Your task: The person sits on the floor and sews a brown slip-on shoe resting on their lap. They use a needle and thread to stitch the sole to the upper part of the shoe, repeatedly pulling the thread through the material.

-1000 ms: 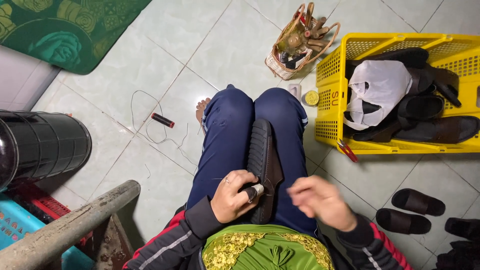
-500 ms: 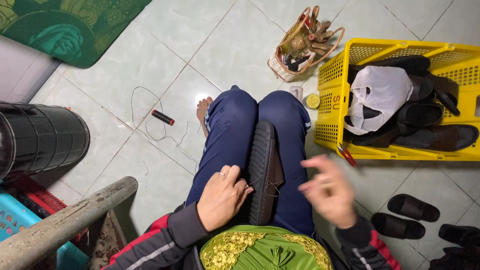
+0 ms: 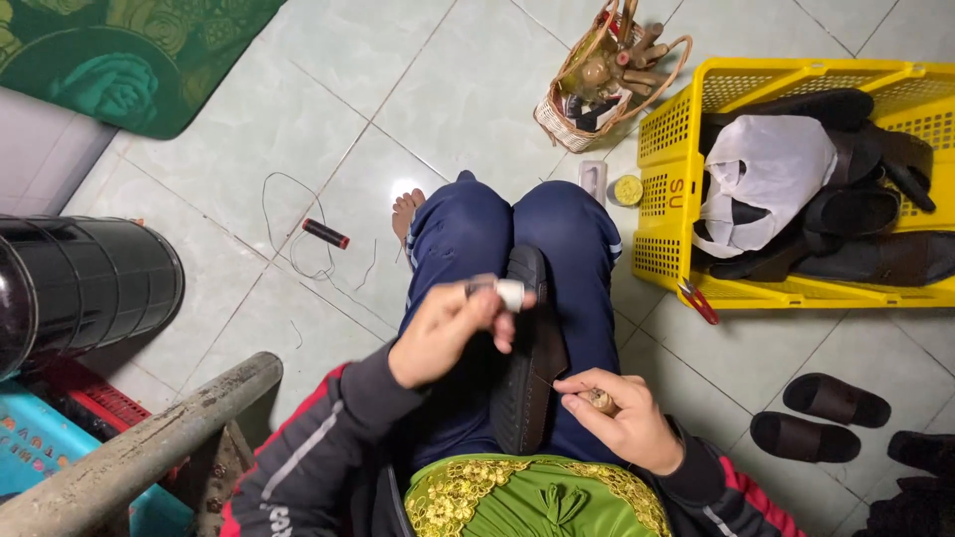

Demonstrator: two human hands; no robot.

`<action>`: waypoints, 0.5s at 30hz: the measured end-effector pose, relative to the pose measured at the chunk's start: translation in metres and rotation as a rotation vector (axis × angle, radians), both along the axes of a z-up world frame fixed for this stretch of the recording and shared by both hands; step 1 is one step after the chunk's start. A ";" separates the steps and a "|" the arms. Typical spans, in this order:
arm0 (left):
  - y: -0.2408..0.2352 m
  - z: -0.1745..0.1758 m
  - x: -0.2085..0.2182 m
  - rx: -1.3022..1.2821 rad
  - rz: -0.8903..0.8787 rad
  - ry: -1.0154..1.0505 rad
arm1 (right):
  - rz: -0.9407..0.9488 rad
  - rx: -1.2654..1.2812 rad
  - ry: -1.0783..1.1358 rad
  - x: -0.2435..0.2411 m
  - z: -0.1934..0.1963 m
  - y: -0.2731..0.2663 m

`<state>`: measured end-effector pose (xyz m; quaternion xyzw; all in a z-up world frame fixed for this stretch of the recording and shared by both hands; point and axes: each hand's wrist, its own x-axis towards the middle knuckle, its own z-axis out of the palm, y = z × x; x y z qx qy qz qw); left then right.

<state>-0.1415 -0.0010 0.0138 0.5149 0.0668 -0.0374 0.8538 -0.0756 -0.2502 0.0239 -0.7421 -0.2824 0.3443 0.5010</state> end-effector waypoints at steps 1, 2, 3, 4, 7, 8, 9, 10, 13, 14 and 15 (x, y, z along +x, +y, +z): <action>0.000 -0.001 0.010 0.000 -0.004 0.001 | -0.004 0.000 0.001 0.000 -0.001 0.003; -0.001 -0.002 0.021 0.001 0.087 0.062 | -0.021 0.021 0.015 0.000 -0.002 0.005; -0.002 -0.003 0.031 0.002 0.178 0.124 | -0.038 0.041 0.029 0.001 -0.003 0.007; 0.001 -0.009 0.042 0.002 0.175 0.121 | -0.040 0.042 0.026 0.002 -0.006 0.013; 0.007 -0.019 0.063 -0.168 0.268 0.157 | -0.059 0.066 -0.060 0.003 -0.012 0.023; 0.011 -0.018 0.062 -0.176 0.227 0.166 | -0.045 0.028 -0.050 0.003 -0.011 0.021; 0.014 -0.017 0.060 -0.184 0.186 0.174 | -0.031 -0.011 -0.040 0.003 -0.011 0.019; 0.031 -0.014 0.054 -0.182 0.190 0.172 | -0.027 -0.008 -0.041 0.005 -0.004 0.018; 0.062 0.001 0.030 0.254 0.032 0.192 | 0.222 -0.184 -0.435 0.010 0.009 0.013; 0.062 0.009 0.022 0.852 0.261 0.059 | 0.236 -0.173 -0.599 0.010 0.010 0.011; 0.062 0.017 0.013 1.446 0.489 -0.093 | 0.249 -0.161 -0.764 0.011 0.010 0.009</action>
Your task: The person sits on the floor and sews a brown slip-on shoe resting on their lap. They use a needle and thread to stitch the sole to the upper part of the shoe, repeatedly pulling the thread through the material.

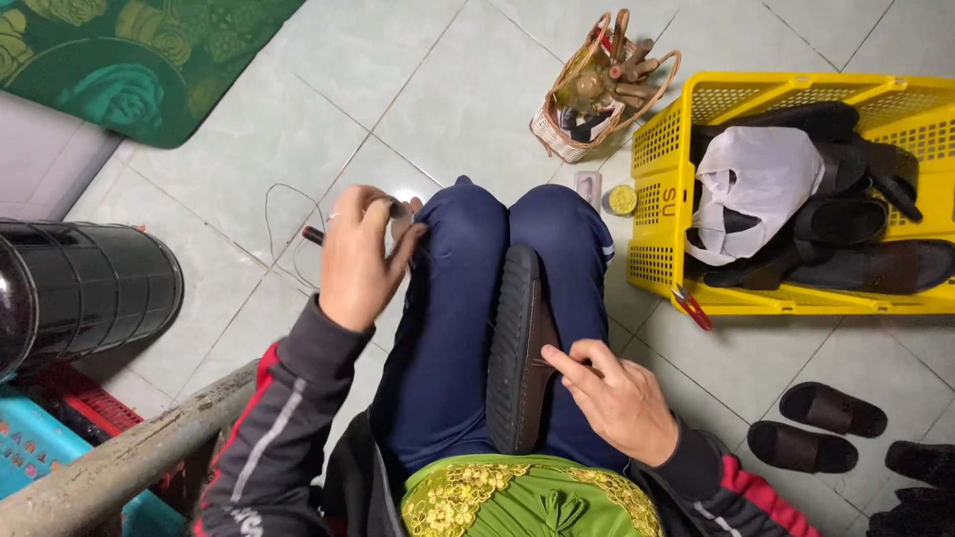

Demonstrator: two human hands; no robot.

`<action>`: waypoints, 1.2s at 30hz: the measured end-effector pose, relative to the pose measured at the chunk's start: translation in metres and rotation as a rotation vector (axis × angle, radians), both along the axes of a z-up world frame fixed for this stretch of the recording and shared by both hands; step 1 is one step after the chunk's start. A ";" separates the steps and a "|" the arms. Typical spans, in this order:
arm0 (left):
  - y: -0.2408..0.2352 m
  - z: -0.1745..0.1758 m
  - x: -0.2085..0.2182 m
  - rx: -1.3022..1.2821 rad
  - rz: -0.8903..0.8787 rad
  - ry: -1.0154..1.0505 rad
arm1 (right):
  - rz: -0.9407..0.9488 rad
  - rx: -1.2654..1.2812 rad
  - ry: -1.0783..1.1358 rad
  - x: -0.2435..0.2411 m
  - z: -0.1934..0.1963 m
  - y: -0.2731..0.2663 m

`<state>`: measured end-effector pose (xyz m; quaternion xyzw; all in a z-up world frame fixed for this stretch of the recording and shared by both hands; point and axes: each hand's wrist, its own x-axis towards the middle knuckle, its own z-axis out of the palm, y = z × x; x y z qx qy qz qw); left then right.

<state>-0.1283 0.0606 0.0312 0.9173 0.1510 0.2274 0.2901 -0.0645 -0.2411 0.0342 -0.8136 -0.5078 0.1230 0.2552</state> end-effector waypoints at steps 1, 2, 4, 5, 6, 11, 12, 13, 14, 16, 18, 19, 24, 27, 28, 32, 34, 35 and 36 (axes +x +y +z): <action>-0.010 -0.001 -0.009 0.002 0.008 -0.003 | 0.008 0.002 -0.003 0.001 0.003 0.001; -0.020 -0.002 -0.018 -0.124 -0.124 -0.007 | 0.042 -0.001 -0.010 0.002 0.007 0.004; -0.041 0.000 -0.031 -0.248 -0.252 -0.014 | 0.081 -0.002 -0.019 0.004 0.010 0.008; -0.055 0.003 -0.035 -0.335 -0.382 0.022 | 0.085 -0.027 -0.048 0.005 0.010 0.008; -0.070 0.005 -0.039 -0.422 -0.513 0.056 | 0.089 -0.051 -0.076 0.006 0.010 0.007; -0.086 -0.011 -0.045 -0.461 -0.530 0.104 | 0.112 -0.056 -0.048 0.011 0.013 0.008; -0.087 -0.012 -0.045 -0.458 -0.518 0.107 | 0.111 -0.054 -0.043 0.011 0.012 0.007; -0.087 -0.014 -0.045 -0.461 -0.519 0.110 | 0.110 -0.056 -0.040 0.012 0.012 0.007; -0.088 -0.016 -0.044 -0.448 -0.516 0.101 | 0.115 -0.051 -0.044 0.012 0.012 0.006; -0.087 -0.017 -0.044 -0.432 -0.509 0.091 | 0.124 -0.041 -0.049 0.013 0.011 0.007; -0.087 -0.017 -0.044 -0.438 -0.507 0.111 | 0.135 -0.044 -0.061 0.014 0.010 0.007; -0.087 -0.017 -0.043 -0.437 -0.508 0.112 | 0.134 -0.043 -0.061 0.016 0.009 0.006; -0.087 -0.019 -0.043 -0.450 -0.504 0.114 | 0.153 -0.060 0.096 0.021 0.005 0.003; -0.087 -0.021 -0.044 -0.444 -0.500 0.123 | 0.150 -0.077 0.044 0.019 0.005 0.004; -0.088 -0.021 -0.044 -0.445 -0.500 0.121 | 0.150 -0.078 0.043 0.019 0.006 0.004; -0.088 -0.022 -0.043 -0.454 -0.502 0.112 | 0.106 -0.131 -0.040 0.011 0.013 0.006; -0.089 -0.022 -0.043 -0.462 -0.502 0.099 | 0.076 -0.154 -0.115 0.005 0.017 0.007; -0.089 -0.022 -0.042 -0.480 -0.495 0.105 | 0.074 -0.184 -0.145 0.003 0.018 0.007; -0.089 -0.022 -0.041 -0.497 -0.487 0.111 | 0.072 -0.214 -0.175 0.000 0.020 0.007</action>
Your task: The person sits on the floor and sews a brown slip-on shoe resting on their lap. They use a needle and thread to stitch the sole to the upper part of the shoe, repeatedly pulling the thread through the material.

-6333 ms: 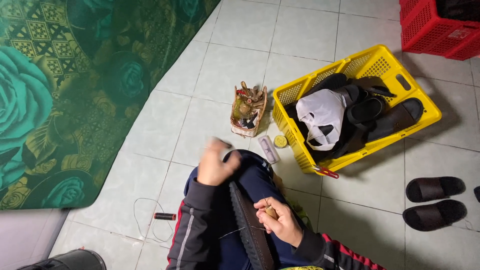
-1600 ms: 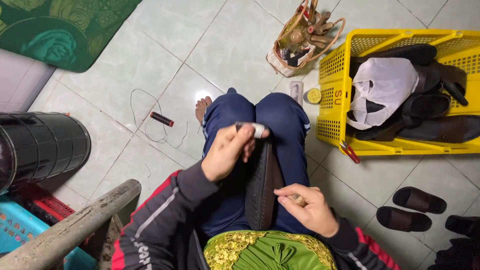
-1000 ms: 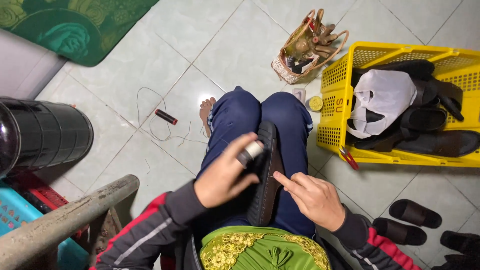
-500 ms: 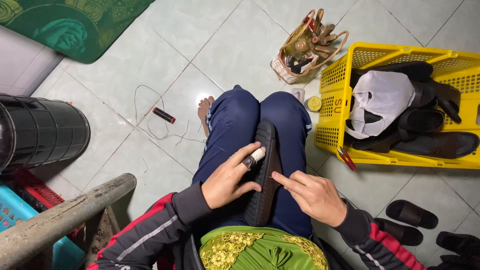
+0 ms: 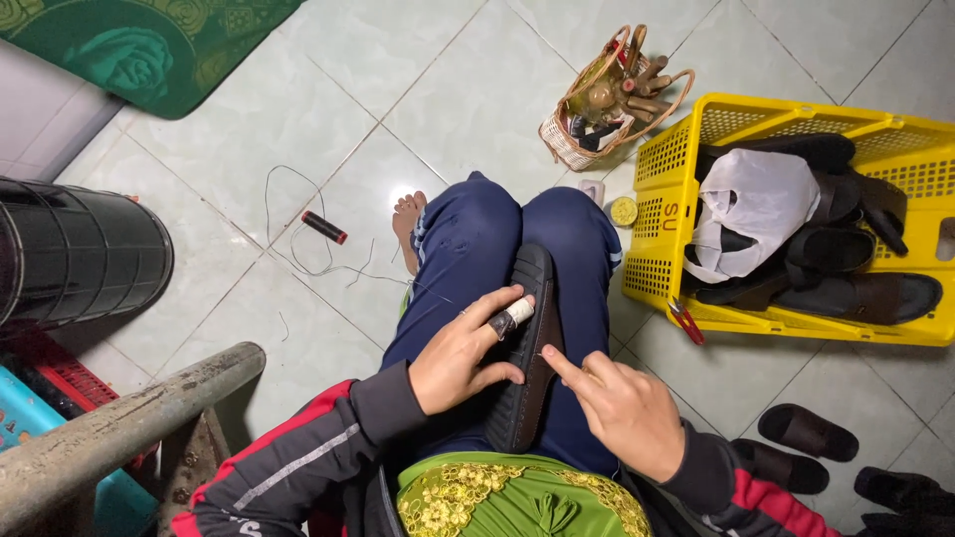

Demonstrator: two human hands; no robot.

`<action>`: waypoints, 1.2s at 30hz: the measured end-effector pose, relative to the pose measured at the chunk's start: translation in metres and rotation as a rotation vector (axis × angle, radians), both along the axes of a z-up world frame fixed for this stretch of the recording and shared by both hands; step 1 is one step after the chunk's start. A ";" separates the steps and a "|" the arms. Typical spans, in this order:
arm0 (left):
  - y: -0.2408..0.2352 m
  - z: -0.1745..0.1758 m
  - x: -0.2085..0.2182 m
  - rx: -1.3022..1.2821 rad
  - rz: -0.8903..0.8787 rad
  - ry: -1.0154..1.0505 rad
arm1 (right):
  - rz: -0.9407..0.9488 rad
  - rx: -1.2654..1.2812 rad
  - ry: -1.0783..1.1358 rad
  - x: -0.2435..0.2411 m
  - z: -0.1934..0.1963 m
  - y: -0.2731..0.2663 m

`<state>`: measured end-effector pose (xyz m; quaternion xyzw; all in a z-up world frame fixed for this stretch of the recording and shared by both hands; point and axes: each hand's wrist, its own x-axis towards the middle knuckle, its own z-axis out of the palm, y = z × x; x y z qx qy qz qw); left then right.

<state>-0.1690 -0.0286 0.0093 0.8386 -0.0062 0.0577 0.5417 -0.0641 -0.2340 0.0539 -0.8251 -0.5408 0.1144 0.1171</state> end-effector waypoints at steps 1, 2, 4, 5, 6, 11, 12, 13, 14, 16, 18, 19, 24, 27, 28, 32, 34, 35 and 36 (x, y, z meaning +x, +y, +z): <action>0.000 -0.002 0.001 -0.001 0.003 -0.004 | 0.003 -0.001 -0.004 -0.002 -0.008 0.003; 0.001 -0.005 0.002 0.003 0.010 -0.015 | 0.005 0.078 -0.006 -0.003 -0.017 0.006; -0.001 -0.009 0.001 -0.005 0.020 -0.022 | 0.010 0.146 -0.005 -0.007 -0.027 0.008; 0.000 -0.009 0.001 0.002 0.009 -0.029 | 0.008 0.146 0.000 -0.007 -0.028 0.011; 0.001 -0.009 0.001 0.008 -0.002 -0.036 | 0.007 0.146 0.004 -0.008 -0.029 0.014; -0.003 -0.002 -0.005 0.139 0.047 -0.063 | 0.019 0.122 0.029 -0.004 -0.018 0.013; -0.006 -0.002 -0.007 0.253 0.104 -0.077 | 0.020 0.119 0.038 -0.004 -0.016 0.012; -0.007 0.001 -0.011 0.249 0.108 -0.076 | 0.024 0.115 0.039 -0.005 -0.016 0.012; -0.008 0.004 -0.015 0.267 0.106 -0.077 | 0.017 0.120 0.029 -0.007 -0.017 0.011; -0.008 0.012 -0.023 0.285 0.104 -0.077 | 0.010 0.125 0.021 -0.007 -0.020 0.009; -0.006 0.022 -0.031 -0.581 0.004 0.178 | 0.011 0.194 0.103 -0.006 -0.025 0.007; -0.004 0.021 -0.030 -0.583 0.009 0.180 | 0.014 0.191 0.107 -0.007 -0.027 0.008; -0.010 -0.006 -0.019 -0.618 0.152 0.212 | -0.041 0.290 0.101 -0.010 -0.031 0.010; -0.015 -0.015 -0.009 -0.503 0.205 0.179 | -0.048 0.310 0.091 -0.010 -0.025 0.011; -0.014 -0.013 -0.008 -0.503 0.204 0.184 | -0.050 0.310 0.095 -0.009 -0.023 0.011; -0.012 -0.003 -0.008 -0.405 0.113 0.285 | -0.059 0.326 0.132 -0.005 -0.015 0.012; -0.013 -0.003 -0.011 -0.426 0.081 0.323 | -0.049 0.331 0.135 -0.001 -0.012 0.009; -0.014 -0.007 -0.014 -0.508 0.090 0.322 | -0.017 0.251 0.090 0.001 -0.010 0.007; -0.013 -0.009 -0.016 -0.591 0.099 0.322 | 0.014 0.171 0.045 0.002 -0.008 0.004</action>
